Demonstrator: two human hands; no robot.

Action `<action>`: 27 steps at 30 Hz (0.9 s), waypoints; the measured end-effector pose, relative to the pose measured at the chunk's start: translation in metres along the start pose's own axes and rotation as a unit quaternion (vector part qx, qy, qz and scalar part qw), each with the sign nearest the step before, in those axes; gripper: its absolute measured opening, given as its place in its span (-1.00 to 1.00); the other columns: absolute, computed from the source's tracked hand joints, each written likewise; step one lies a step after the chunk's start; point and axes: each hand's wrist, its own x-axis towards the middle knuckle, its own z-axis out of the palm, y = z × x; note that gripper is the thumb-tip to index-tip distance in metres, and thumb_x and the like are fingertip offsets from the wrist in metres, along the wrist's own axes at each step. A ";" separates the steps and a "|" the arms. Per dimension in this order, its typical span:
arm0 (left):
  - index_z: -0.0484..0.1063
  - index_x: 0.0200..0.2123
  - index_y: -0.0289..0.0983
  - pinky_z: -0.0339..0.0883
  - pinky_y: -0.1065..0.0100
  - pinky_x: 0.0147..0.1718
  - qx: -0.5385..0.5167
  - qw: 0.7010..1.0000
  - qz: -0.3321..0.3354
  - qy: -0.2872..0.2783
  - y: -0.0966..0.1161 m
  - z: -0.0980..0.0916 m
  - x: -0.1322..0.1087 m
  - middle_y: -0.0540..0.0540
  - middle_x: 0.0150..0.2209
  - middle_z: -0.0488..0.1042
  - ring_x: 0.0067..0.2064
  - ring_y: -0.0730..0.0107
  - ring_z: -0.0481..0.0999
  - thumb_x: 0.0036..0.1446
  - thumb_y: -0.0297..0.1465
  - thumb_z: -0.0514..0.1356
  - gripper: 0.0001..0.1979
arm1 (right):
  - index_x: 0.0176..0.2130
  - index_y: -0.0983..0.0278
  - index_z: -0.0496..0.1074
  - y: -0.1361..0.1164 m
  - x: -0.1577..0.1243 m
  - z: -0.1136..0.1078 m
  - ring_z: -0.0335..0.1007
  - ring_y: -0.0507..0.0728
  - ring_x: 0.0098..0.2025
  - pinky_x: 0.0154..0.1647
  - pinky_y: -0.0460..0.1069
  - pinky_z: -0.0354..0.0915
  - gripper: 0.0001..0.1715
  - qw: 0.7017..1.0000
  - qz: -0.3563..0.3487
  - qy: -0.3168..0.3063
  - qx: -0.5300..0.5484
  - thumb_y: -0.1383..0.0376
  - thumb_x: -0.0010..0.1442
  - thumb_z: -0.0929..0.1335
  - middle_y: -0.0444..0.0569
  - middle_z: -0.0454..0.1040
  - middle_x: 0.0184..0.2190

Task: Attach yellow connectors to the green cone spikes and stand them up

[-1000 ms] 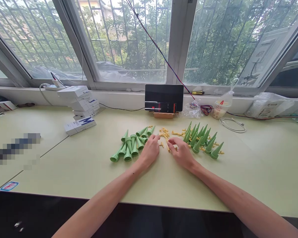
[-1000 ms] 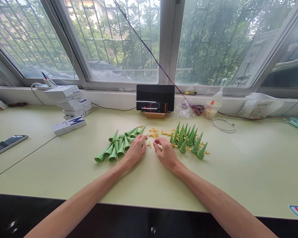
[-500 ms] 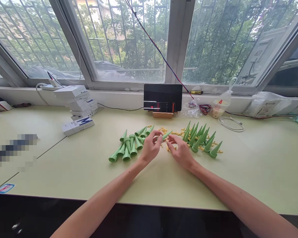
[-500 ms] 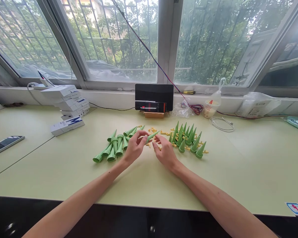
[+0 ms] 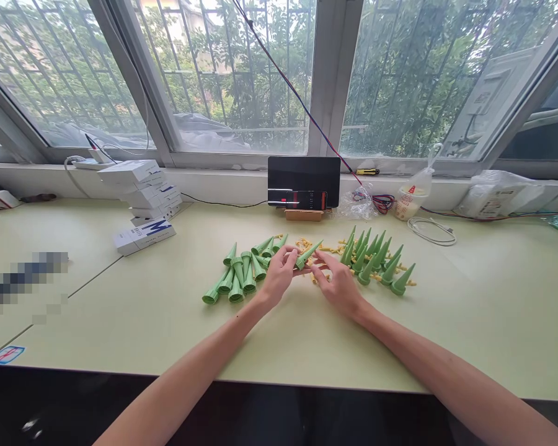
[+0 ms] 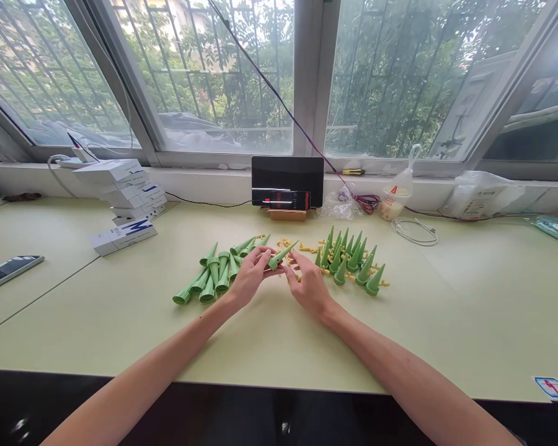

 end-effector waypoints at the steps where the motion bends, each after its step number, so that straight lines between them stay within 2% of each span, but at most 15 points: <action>1: 0.33 -0.25 -0.30 0.53 0.08 -0.11 0.006 1.000 0.000 -0.004 0.000 0.000 0.000 -0.03 -0.32 0.47 -0.31 0.38 0.57 0.16 -0.18 0.20 -0.72 | 0.11 0.30 0.38 0.001 0.000 0.000 0.51 0.23 -0.09 -0.05 0.15 0.44 -0.56 1.000 0.000 -0.002 -0.001 0.23 0.28 0.29 0.16 0.51 -0.01; 4: 0.32 -0.24 -0.29 0.53 0.07 -0.14 0.017 1.000 0.004 -0.001 0.001 0.000 0.000 -0.03 -0.35 0.48 -0.34 0.37 0.58 0.14 -0.18 0.23 -0.71 | 0.13 0.30 0.36 0.003 -0.001 0.001 0.49 0.23 -0.08 -0.05 0.14 0.43 -0.54 1.000 -0.004 -0.006 -0.005 0.23 0.26 0.31 0.16 0.49 0.01; 8: 0.32 -0.26 -0.30 0.52 0.06 -0.12 -0.021 0.998 0.010 0.052 0.001 -0.001 0.003 0.00 -0.38 0.47 -0.36 0.37 0.59 0.10 -0.20 0.27 -0.69 | 0.10 0.29 0.33 0.005 0.000 0.000 0.46 0.19 -0.15 -0.13 0.11 0.42 -0.53 1.000 -0.012 0.004 -0.023 0.27 0.20 0.34 0.12 0.50 -0.05; 12: 0.30 -0.27 -0.29 0.45 0.04 0.01 -0.081 0.993 -0.002 0.088 0.002 -0.004 0.006 0.00 -0.43 0.50 -0.29 0.32 0.62 0.08 -0.19 0.31 -0.66 | -0.13 0.28 0.38 0.009 0.000 -0.001 0.39 0.19 -0.17 -0.13 0.09 0.35 -0.77 0.997 -0.033 -0.031 -0.064 0.33 0.16 0.35 0.05 0.48 -0.20; 16: 0.29 -0.28 -0.29 0.40 0.06 0.07 -0.116 0.989 -0.030 0.084 0.003 -0.005 0.005 0.00 -0.44 0.52 -0.27 0.32 0.63 0.06 -0.23 0.34 -0.66 | -0.24 0.28 0.35 0.014 -0.001 0.001 0.32 0.21 -0.13 -0.10 0.09 0.30 -0.86 0.990 -0.024 -0.094 -0.103 0.37 0.12 0.35 0.03 0.43 -0.25; 20: 0.29 -0.25 -0.29 0.41 0.09 0.07 -0.127 0.989 -0.044 0.070 0.004 -0.003 0.003 -0.02 -0.42 0.54 -0.25 0.33 0.63 0.08 -0.27 0.34 -0.68 | -0.24 0.27 0.32 0.017 -0.002 0.001 0.29 0.20 -0.14 -0.11 0.08 0.28 -0.88 0.986 -0.013 -0.119 -0.115 0.41 0.14 0.33 0.03 0.41 -0.25; 24: 0.28 -0.23 -0.29 0.45 0.14 0.00 -0.120 0.990 -0.052 0.062 0.006 -0.002 0.002 0.00 -0.44 0.52 -0.27 0.34 0.63 0.13 -0.32 0.30 -0.73 | -0.24 0.27 0.32 0.016 -0.001 0.001 0.27 0.19 -0.17 -0.12 0.07 0.26 -0.91 0.984 -0.014 -0.130 -0.120 0.41 0.19 0.31 0.02 0.40 -0.27; 27: 0.26 -0.20 -0.30 0.50 0.20 -0.12 -0.104 0.991 -0.061 0.062 0.006 -0.002 0.002 -0.03 -0.42 0.52 -0.32 0.34 0.62 0.17 -0.33 0.26 -0.76 | -0.24 0.28 0.33 0.014 0.000 0.000 0.26 0.19 -0.17 -0.12 0.06 0.25 -0.95 0.983 -0.014 -0.135 -0.122 0.40 0.22 0.30 0.02 0.40 -0.27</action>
